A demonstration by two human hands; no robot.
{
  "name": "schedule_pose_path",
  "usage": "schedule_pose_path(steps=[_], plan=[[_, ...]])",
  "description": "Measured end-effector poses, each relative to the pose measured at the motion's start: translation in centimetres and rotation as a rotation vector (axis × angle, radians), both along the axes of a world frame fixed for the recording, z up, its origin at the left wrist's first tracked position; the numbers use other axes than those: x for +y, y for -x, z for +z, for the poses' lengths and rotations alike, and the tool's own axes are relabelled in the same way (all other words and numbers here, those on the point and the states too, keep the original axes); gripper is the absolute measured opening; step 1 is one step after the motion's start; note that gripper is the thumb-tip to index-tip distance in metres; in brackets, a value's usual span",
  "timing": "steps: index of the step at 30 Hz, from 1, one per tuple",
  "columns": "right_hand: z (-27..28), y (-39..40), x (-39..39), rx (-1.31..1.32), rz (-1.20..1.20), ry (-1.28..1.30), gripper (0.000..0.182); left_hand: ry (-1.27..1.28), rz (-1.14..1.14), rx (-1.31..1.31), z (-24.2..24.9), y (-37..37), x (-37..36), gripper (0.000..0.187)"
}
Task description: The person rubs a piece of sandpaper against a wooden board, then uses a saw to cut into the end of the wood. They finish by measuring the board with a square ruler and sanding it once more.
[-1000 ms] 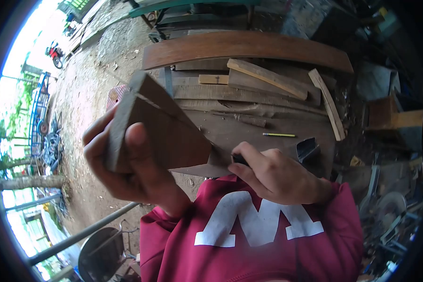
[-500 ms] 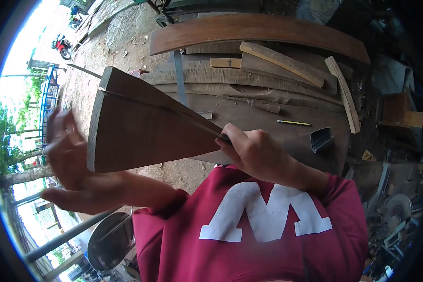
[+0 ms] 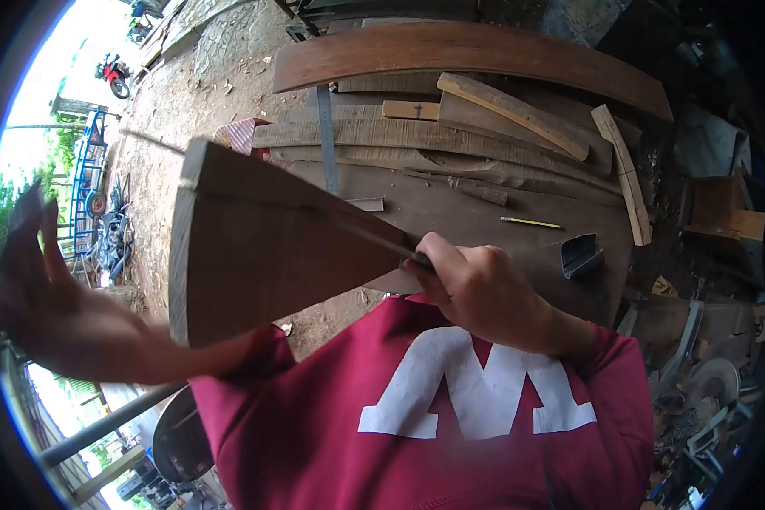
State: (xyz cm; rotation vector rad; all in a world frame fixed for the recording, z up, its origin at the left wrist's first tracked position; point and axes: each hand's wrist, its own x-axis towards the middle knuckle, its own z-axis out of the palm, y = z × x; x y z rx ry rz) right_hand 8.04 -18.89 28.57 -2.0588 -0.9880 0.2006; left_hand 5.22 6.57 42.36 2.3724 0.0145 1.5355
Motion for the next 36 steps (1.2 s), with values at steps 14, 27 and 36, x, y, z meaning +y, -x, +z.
schedule_pose_path(steps=[14,27,36], plan=[[-1.0,-6.3,-1.8,-0.273,-0.182,0.288,0.034,0.419,-0.204,-0.209,-11.1,-6.7,-9.8,0.048],[1.6,-10.1,-3.3,-0.454,-0.131,0.509,0.021,0.333,-0.325,-0.308,-12.2,-10.2,-10.4,0.038],[2.4,-8.8,-3.4,-0.825,-0.059,0.659,0.015,0.340,-0.341,-0.311,-12.1,-9.0,-9.3,0.043]])
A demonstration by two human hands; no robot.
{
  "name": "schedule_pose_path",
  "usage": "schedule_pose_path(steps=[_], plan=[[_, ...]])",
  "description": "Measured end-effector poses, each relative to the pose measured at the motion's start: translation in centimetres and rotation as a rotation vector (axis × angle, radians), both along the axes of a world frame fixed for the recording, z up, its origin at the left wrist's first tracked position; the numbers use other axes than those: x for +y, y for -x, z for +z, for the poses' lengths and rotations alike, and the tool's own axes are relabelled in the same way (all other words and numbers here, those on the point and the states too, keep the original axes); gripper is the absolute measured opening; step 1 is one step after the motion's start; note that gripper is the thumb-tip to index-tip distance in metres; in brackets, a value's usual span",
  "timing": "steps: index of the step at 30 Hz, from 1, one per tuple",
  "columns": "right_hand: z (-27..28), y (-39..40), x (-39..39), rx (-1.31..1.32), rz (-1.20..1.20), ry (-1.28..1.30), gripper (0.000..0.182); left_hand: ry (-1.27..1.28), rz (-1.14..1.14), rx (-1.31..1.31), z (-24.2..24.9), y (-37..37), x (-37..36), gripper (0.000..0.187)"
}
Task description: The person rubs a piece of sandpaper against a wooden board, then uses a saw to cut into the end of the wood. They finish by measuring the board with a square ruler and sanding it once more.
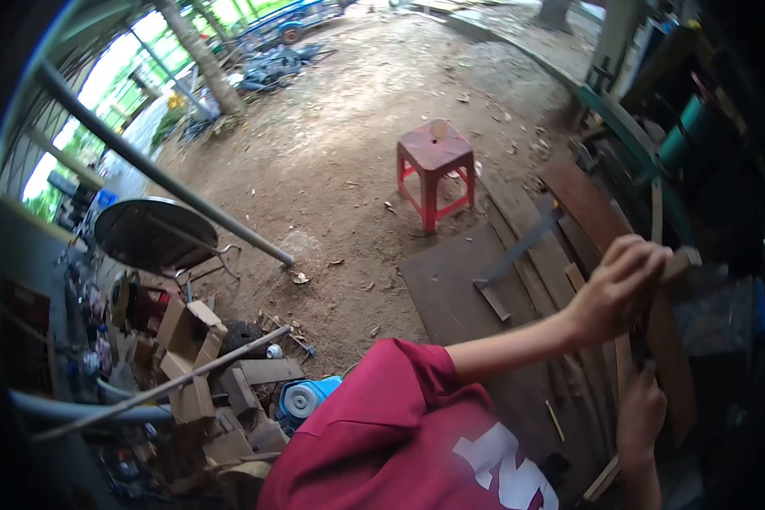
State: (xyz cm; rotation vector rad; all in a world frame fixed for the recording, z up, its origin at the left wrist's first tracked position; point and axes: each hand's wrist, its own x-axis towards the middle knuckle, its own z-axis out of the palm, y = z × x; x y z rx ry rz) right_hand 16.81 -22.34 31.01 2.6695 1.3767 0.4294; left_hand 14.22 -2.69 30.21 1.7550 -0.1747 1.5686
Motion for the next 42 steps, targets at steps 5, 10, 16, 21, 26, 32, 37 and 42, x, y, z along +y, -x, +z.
schedule_pose_path(steps=[5,10,16,21,26,32,37,42], plan=[[3.0,1.7,3.5,0.308,-0.067,-0.086,0.016,0.059,0.142,0.169,0.1,2.0,1.4,0.042],[3.0,3.3,4.0,0.497,-0.046,-0.248,0.018,-0.091,0.271,0.118,0.7,5.5,2.5,0.053],[0.0,6.1,4.7,0.600,0.111,-0.386,0.015,0.107,0.325,0.259,4.6,7.8,0.6,0.033],[-3.1,7.2,5.1,0.696,0.215,-0.513,0.015,0.007,0.308,0.166,3.6,9.1,2.3,0.025],[-3.6,7.1,5.3,0.685,0.261,-0.529,0.014,0.080,0.311,0.117,3.5,9.5,2.2,0.033],[-1.8,6.0,4.2,0.763,0.267,-0.482,0.015,0.074,0.276,0.103,3.7,9.7,1.9,0.030],[2.4,4.5,3.4,0.985,0.252,-0.354,0.010,0.115,0.321,0.094,3.7,9.5,1.1,0.032],[4.9,3.6,2.8,1.211,0.196,-0.260,0.014,0.056,0.350,0.069,3.5,9.8,0.9,0.031]])
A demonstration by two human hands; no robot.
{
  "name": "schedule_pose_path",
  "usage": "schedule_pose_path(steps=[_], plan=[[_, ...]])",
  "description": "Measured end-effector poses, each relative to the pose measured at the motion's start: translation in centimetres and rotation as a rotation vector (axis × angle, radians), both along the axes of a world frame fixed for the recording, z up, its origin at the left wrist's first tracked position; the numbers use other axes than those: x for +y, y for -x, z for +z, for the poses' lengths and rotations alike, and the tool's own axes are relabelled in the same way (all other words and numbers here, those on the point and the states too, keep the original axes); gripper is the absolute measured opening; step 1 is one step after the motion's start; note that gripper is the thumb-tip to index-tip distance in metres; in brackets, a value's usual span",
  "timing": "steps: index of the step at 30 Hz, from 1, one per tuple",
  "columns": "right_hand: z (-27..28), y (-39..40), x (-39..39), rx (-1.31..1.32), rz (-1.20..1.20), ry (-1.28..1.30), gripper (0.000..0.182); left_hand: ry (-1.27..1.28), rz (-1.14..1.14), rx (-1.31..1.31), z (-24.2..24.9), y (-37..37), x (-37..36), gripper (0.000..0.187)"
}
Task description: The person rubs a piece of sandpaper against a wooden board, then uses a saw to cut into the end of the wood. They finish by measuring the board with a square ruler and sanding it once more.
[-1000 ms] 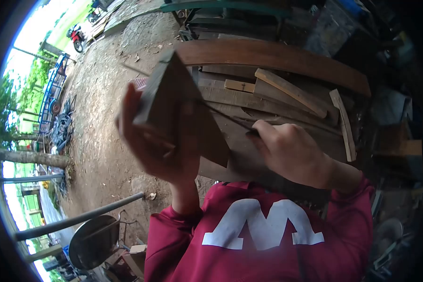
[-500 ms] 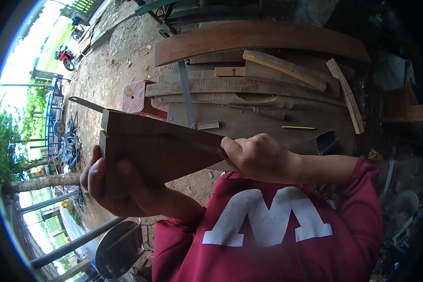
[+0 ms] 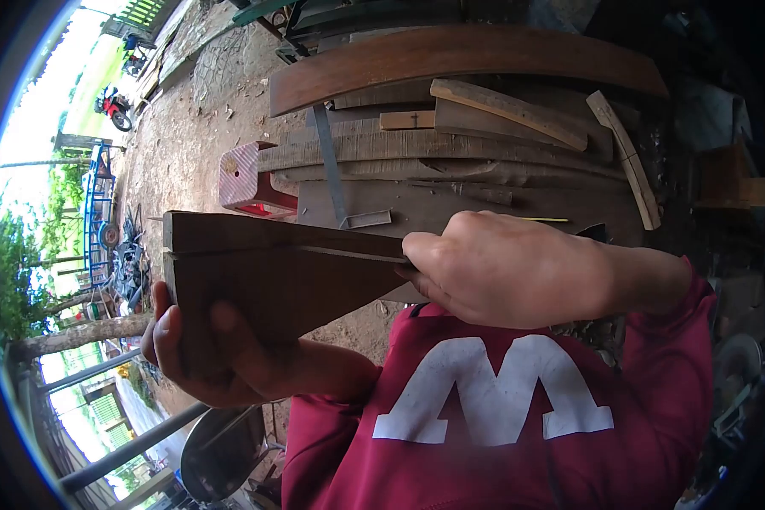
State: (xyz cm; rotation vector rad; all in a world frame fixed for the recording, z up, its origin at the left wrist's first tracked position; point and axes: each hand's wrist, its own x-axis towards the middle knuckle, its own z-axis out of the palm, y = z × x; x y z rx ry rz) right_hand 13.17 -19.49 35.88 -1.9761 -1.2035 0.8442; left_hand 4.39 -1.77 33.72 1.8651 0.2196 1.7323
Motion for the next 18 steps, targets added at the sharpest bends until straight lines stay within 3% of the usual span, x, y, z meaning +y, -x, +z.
schedule_pose_path(steps=[4,6,9,11,14,16,18], plan=[[0.1,-0.3,0.6,-0.076,0.097,-0.068,0.014,-0.060,-0.014,0.016,-0.1,-0.1,-1.1,0.031],[0.8,-0.9,1.5,-0.014,0.053,0.095,0.015,-0.076,0.003,0.096,0.3,0.3,-2.1,0.030],[-0.4,-1.2,1.3,-0.129,0.084,0.081,0.018,-0.115,-0.096,0.233,0.8,1.1,-1.6,0.029],[-0.7,-1.6,1.5,-0.135,0.157,0.064,0.016,-0.133,-0.086,0.086,0.8,0.2,-1.5,0.027],[-1.5,-1.7,1.4,0.169,0.035,0.000,0.010,-0.166,-0.116,0.024,0.7,-0.8,-1.2,0.033],[-2.9,-1.9,1.3,0.179,0.034,-0.032,0.009,-0.150,-0.202,-0.009,0.5,-1.5,-1.5,0.040],[-3.4,-2.0,1.1,0.185,-0.013,-0.083,0.008,-0.160,-0.221,0.008,0.5,-1.7,-1.6,0.036]])
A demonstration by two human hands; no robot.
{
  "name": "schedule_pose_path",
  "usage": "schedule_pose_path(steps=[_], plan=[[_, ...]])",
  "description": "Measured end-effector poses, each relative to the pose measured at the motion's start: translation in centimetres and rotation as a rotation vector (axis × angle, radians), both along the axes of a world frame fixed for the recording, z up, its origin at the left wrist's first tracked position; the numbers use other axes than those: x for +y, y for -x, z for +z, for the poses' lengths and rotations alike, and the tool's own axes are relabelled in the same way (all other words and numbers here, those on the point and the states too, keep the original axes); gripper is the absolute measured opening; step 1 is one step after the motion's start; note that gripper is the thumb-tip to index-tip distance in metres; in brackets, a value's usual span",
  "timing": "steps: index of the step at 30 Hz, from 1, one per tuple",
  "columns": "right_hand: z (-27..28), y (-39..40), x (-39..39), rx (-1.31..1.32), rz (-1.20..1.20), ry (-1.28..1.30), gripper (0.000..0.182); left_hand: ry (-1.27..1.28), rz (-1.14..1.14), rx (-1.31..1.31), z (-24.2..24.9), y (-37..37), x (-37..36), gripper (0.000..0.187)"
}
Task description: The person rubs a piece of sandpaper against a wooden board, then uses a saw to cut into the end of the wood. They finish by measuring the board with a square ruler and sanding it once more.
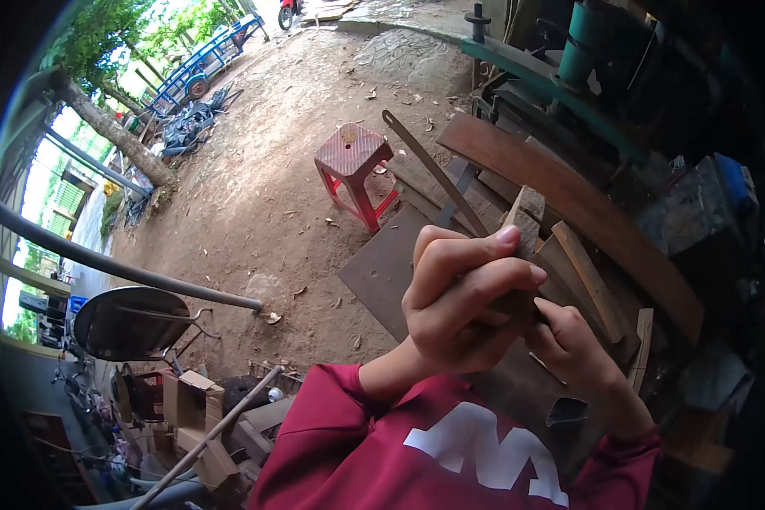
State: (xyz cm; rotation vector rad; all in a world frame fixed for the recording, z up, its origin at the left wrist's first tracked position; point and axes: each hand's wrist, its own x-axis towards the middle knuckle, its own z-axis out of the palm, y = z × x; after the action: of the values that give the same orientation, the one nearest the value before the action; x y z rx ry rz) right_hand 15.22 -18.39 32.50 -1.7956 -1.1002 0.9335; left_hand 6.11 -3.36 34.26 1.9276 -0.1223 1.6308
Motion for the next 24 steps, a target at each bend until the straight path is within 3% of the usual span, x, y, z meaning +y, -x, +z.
schedule_pose_path(steps=[5,6,9,16,18,24], plan=[[-0.7,0.6,-0.4,-0.174,-0.075,-0.099,0.010,-0.008,-0.012,0.039,0.2,-0.7,-0.6,0.031],[-0.6,0.7,-0.5,-0.232,-0.099,-0.114,0.012,0.023,-0.005,-0.022,0.0,-1.0,-0.8,0.040],[-1.4,0.8,-0.9,-0.397,-0.128,-0.155,0.015,0.047,0.029,0.017,0.3,-0.9,-1.5,0.033],[-1.3,0.8,-1.7,-0.517,-0.221,-0.054,0.017,0.069,-0.023,0.094,0.6,-2.1,-2.1,0.026],[-1.4,1.0,-2.0,-0.707,-0.248,-0.006,0.015,0.083,-0.061,0.101,0.6,-2.5,-2.2,0.026],[-1.7,1.7,-2.4,-0.941,-0.303,0.028,0.017,0.103,-0.104,0.134,0.9,-2.7,-2.7,0.025]])
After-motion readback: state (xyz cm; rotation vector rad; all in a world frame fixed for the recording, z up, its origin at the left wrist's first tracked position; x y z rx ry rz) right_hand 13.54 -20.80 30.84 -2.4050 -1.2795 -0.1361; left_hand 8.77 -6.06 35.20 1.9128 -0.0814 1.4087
